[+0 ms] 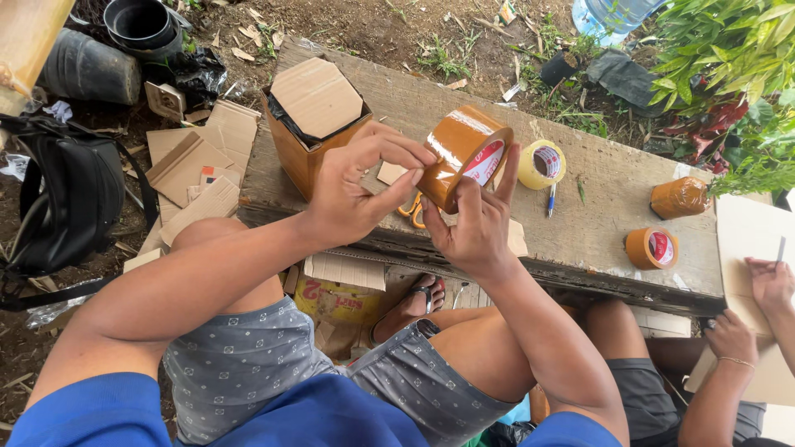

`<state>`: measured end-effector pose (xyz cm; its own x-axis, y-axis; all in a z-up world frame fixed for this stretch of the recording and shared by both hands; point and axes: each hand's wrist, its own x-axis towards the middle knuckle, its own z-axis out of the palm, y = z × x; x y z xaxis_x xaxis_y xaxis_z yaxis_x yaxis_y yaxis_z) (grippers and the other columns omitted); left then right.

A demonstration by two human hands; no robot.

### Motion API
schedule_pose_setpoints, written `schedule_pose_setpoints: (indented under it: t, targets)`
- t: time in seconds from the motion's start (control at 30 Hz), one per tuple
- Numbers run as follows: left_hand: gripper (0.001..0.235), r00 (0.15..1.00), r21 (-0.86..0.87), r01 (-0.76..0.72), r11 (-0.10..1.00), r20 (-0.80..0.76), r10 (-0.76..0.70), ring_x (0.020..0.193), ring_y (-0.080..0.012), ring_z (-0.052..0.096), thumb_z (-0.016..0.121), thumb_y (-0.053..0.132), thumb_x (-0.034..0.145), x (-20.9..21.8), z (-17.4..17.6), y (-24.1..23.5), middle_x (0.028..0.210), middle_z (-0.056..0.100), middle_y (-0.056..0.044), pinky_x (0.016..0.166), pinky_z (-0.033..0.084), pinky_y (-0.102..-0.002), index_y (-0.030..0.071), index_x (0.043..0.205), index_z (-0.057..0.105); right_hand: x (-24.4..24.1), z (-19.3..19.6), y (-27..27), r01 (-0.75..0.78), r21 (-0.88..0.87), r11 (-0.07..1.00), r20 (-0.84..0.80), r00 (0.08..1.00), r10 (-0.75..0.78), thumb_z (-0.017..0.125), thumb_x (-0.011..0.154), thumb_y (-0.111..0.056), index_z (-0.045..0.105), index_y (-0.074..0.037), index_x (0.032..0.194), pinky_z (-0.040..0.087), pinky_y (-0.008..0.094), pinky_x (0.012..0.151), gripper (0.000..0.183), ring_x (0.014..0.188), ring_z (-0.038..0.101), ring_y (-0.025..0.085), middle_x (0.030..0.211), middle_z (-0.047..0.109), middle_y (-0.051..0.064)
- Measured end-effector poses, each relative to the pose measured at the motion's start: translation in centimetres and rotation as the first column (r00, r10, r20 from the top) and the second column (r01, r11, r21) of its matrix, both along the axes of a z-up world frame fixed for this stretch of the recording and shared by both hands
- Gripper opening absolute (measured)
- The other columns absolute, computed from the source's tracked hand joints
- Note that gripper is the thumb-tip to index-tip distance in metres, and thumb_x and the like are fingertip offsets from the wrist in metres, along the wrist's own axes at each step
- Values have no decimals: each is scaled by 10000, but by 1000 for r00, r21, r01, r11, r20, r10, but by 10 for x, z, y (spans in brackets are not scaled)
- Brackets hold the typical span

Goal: The person cuts a piece of cardboard with scissors, folds it into a box shape, and secures the edges with brown packing tape. The person repeatedly applies tape to reinforce the box structure.

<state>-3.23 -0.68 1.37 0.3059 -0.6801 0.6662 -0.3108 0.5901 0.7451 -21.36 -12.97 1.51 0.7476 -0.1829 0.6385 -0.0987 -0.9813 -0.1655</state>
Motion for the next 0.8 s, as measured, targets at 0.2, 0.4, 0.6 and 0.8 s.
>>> schedule_pose_setpoints:
  t: [0.2, 0.4, 0.6, 0.8]
  targets:
    - [47, 897, -79, 266, 961, -344, -277, 1192, -172, 647, 647, -42, 1037, -3, -5, -3, 1208, 700, -121, 1101, 505, -335, -6, 1057, 670, 4, 8, 5, -94, 103, 990, 16, 996, 93, 660, 1005, -183, 531, 29, 1268, 50, 583, 1323, 362, 976, 759, 264, 824, 707, 55]
    - [63, 906, -138, 305, 942, -262, -331, 1279, -207, 638, 632, -42, 1058, -1, -4, 1, 1220, 682, -121, 1163, 493, -364, -6, 1109, 638, 5, 6, 10, -212, 681, 701, 161, 977, 139, 620, 1033, -275, 415, 15, 1394, 390, 393, 1116, 507, 1145, 661, 142, 1197, 667, 67]
    - [67, 997, -67, 35, 997, -70, -40, 1105, -152, 686, 637, -27, 1046, 1, -6, -3, 1224, 686, -143, 944, 562, -290, -6, 1103, 609, -3, -2, -6, -142, 701, 699, -8, 978, 206, 740, 1000, -321, 597, -23, 1200, 527, 299, 970, 386, 995, 644, 119, 1040, 654, 41]
    - [84, 987, -7, 123, 992, -100, -123, 1155, -165, 673, 614, -30, 1050, -13, -19, -3, 1253, 644, -153, 972, 607, -297, -21, 1130, 591, -11, 3, -15, -324, 833, 449, 241, 942, 232, 762, 971, -312, 564, -42, 1197, 458, 255, 981, 404, 1064, 557, 105, 1126, 575, 23]
